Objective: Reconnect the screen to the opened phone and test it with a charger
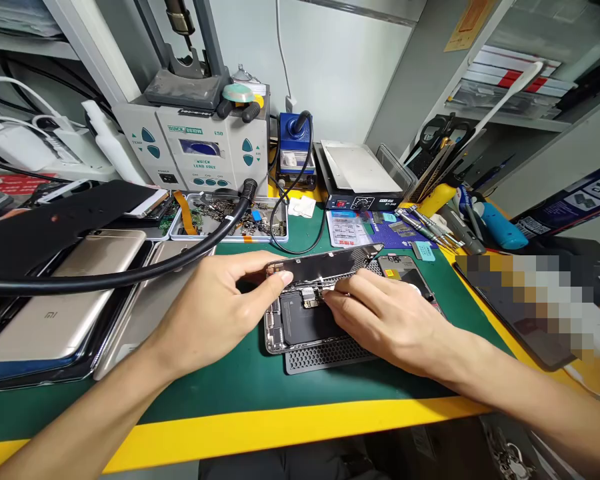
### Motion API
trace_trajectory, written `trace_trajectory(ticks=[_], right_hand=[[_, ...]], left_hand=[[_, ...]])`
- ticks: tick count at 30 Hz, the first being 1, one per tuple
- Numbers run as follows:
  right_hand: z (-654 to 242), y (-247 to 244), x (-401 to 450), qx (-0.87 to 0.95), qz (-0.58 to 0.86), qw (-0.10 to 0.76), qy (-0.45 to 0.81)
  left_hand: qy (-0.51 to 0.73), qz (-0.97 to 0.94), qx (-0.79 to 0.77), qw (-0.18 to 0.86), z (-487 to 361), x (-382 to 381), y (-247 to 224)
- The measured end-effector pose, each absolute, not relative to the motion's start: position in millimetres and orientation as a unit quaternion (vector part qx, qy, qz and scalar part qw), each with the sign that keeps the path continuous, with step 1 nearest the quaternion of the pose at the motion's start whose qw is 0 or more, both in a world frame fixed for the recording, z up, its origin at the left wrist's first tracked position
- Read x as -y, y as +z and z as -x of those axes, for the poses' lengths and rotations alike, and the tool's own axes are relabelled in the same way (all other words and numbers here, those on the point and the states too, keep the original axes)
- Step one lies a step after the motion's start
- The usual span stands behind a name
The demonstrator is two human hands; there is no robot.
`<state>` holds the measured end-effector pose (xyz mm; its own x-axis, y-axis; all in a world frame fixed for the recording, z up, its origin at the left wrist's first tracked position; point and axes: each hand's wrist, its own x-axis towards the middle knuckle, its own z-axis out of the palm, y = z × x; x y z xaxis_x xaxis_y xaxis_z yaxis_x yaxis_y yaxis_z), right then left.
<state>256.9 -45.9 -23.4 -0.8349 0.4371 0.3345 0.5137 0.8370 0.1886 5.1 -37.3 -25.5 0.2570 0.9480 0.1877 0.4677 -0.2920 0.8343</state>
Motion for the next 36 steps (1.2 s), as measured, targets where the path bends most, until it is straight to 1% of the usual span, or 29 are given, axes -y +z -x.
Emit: trace_trajectory(ticks=[4, 10, 19, 23, 27, 36], right_hand=[[-256, -22, 46, 0.950, 0.269, 0.106, -0.116], [-255, -17, 41, 0.959, 0.255, 0.075, -0.102], [-253, -14, 46, 0.959, 0.248, 0.059, -0.123], [-257, -11, 50, 0.958, 0.250, 0.030, -0.137], [-262, -7, 49, 0.954, 0.277, 0.007, -0.116], [-267, -6, 46, 0.954, 0.279, 0.009, -0.109]], left_hand=[[0.357, -0.722, -0.490, 0.334, -5, 36, -29], [0.353, -0.721, -0.491, 0.338, -5, 35, -30], [0.349, -0.715, -0.499, 0.344, -4, 35, -32], [0.361, -0.721, -0.486, 0.338, -3, 35, -31], [0.359, -0.723, -0.484, 0.337, -2, 36, -31], [0.362, -0.727, -0.475, 0.339, -3, 34, -30]])
